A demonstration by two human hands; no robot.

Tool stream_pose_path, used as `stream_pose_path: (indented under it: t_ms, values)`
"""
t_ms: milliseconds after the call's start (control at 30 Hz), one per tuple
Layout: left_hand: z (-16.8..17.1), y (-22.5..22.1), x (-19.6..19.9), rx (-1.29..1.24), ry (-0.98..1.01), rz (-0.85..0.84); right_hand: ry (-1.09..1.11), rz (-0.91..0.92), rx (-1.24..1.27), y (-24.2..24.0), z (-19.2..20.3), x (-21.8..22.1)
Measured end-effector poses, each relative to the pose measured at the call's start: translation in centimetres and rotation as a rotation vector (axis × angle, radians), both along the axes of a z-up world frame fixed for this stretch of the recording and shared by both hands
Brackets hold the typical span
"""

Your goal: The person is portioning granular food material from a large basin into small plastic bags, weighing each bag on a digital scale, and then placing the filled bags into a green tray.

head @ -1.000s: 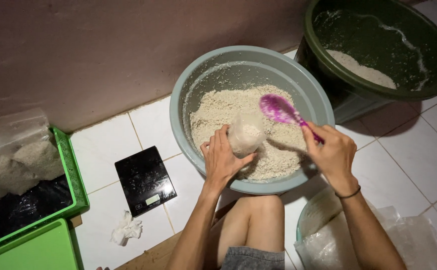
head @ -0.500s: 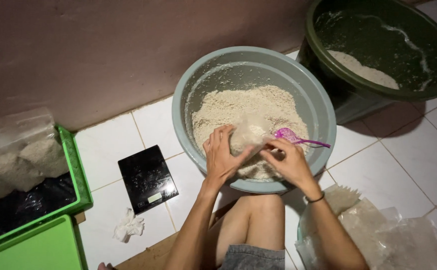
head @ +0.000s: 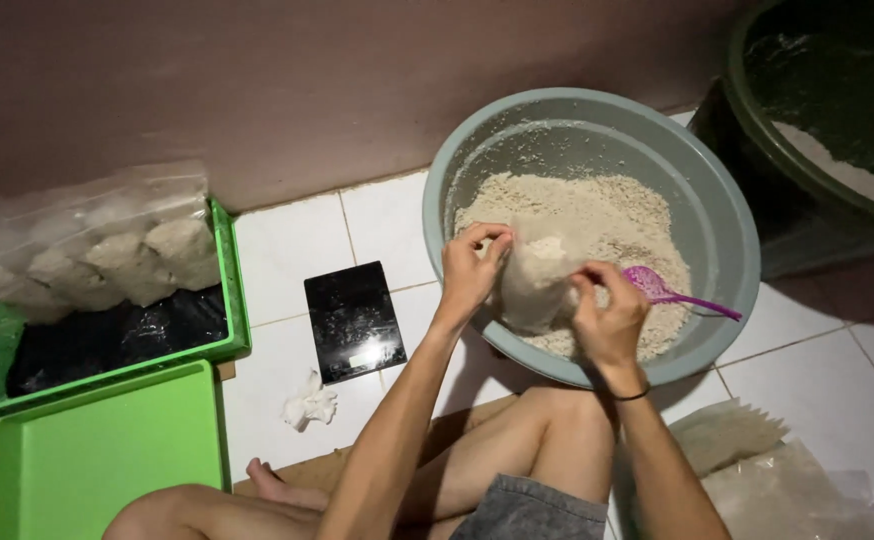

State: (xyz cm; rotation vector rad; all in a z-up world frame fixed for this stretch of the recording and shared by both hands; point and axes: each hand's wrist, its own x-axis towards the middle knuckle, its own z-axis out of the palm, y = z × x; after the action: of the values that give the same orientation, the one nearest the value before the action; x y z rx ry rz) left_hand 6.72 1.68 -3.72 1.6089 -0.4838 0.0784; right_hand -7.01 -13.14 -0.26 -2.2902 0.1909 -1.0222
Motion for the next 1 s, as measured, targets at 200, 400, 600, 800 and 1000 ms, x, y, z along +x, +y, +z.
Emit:
stream_pose_path:
  t_ms: [200,400,600,800,1000]
  values:
    - [2.7,0.1,-2.5,-0.084,-0.086,0.047,-0.073,-0.028,-0.041,-2.1,0.9,0.2]
    - [1.7,1.9,-2.8,-0.049,-0.19,0.182,-0.013,0.073,-0.104,-1.3,2.3,1.2]
    - [0.6,1.6,-1.6,0.123,-0.277,0.269,0.064,0.143,-0.108,-2.0,0.8,2.3]
    - [1.0,1.2,-1.8,0.148,-0.278,0.137,0.163,0.128,-0.042,-3.6,-0.5,2.6]
    - [-1.1,1.7,-1.1,0.159,-0.167,0.071,0.19,0.098,0.103,-2.0,0.1,2.1]
